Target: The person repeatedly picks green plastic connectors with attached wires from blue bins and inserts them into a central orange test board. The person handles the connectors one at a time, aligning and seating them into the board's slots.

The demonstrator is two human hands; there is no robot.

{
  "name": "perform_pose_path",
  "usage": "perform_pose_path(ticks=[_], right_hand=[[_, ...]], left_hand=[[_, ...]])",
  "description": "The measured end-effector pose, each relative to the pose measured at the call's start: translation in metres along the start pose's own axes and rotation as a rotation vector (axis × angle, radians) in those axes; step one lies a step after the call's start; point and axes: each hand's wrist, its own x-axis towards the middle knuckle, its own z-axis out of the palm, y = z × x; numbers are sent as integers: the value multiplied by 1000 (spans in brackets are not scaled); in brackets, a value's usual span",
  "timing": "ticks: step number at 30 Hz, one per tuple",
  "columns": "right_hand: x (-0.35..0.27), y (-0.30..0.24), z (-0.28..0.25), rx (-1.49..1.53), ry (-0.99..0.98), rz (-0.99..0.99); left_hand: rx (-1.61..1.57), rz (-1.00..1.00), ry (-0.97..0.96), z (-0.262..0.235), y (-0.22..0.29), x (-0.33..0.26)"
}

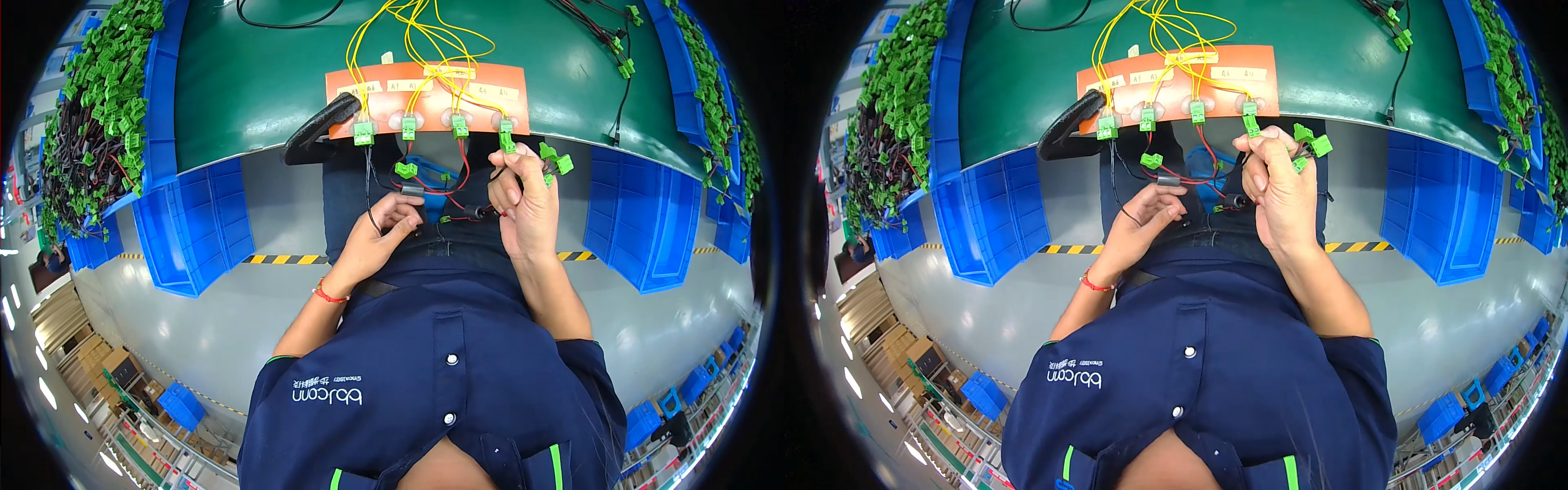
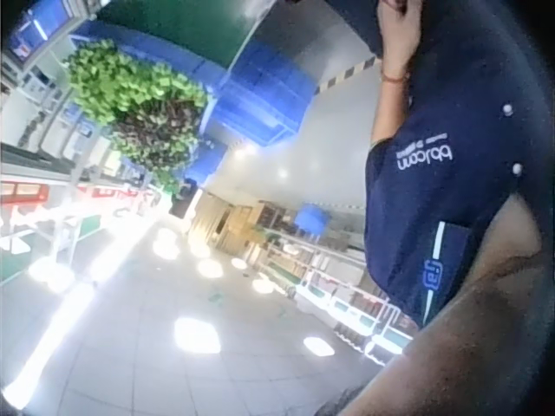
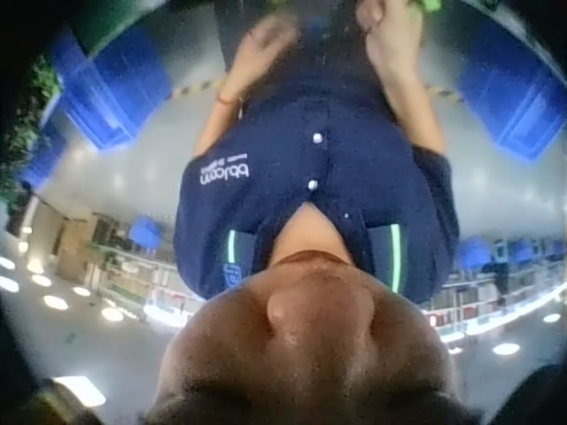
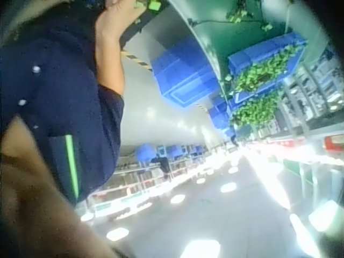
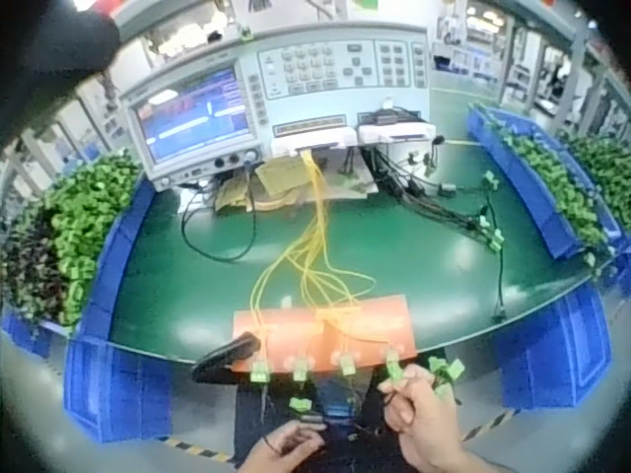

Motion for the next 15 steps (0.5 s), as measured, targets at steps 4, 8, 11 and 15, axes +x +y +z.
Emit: perform_pose_path(ticks=[4, 8, 11, 15], right_hand=[[-2, 3, 5, 98, 17, 24], [-6, 4, 11, 209, 50, 66], [-5, 5, 11, 128, 68, 12], [-2, 9, 10, 52, 71, -49]], left_hand=[[486, -18, 50, -15, 13, -5], [700, -123, 64, -32, 15, -11], [716, -227, 10, -33, 20, -13], [620, -152, -55, -29, 12, -13]])
